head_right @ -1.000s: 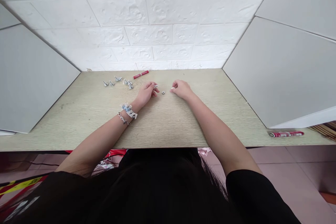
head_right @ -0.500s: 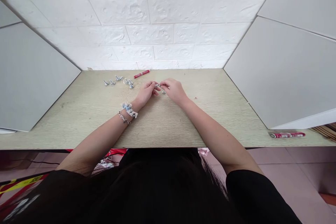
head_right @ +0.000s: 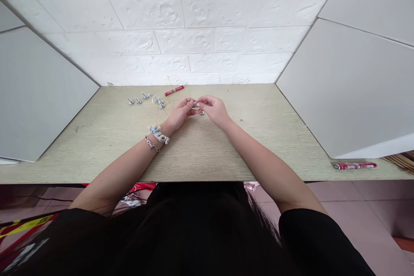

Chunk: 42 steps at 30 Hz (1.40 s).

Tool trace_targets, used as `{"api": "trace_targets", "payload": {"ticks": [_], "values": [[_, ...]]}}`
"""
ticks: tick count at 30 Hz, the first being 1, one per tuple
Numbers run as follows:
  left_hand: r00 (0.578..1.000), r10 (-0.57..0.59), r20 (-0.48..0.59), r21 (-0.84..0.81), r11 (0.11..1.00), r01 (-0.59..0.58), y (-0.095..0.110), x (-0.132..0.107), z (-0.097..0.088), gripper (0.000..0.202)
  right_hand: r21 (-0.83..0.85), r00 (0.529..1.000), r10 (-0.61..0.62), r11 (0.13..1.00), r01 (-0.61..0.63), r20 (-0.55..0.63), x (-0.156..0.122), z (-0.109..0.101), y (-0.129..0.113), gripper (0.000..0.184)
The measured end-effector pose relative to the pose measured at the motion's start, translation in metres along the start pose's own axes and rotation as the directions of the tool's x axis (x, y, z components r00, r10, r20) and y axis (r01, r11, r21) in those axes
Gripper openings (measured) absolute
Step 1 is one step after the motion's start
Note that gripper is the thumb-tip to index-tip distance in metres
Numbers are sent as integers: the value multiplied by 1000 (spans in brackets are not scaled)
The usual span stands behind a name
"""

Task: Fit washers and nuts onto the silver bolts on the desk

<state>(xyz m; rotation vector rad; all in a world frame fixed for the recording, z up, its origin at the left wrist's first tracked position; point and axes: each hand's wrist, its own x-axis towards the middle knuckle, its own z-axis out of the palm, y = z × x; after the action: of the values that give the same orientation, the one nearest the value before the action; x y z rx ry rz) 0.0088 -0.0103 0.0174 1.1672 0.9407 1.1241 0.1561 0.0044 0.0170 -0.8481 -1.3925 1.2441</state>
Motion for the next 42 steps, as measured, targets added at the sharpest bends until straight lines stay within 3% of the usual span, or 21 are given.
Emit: {"api": "trace_targets", "payload": {"ticks": [6,10,15,18,25,32,42], "values": [[997,9,79,-48,999,-5,-8,2,-1,14,214,982,172,959,-184,74,2,-2,3,35],[995,17,99,-57,998,-11,-9,3,-1,15,280,963,253,921,-270,97,3,-3,2,24],[999,-24,46,-11,1000,25,-6,2,0,10,303,929,331,879,-367,166,2,-5,-1,2],[998,-40,43,-12,999,40,-6,2,-1,11,295,913,376,865,-406,157,1,-4,-4,9],[996,-47,77,-50,997,51,-7,3,-2,11,315,908,403,852,-418,117,-1,0,-9,20],[992,-41,122,-46,998,47,-7,2,0,12,246,928,363,895,-373,88,-1,0,-6,13],[996,-41,79,13,999,41,-5,2,3,11,232,927,371,898,-373,52,-5,6,-12,18]]}}
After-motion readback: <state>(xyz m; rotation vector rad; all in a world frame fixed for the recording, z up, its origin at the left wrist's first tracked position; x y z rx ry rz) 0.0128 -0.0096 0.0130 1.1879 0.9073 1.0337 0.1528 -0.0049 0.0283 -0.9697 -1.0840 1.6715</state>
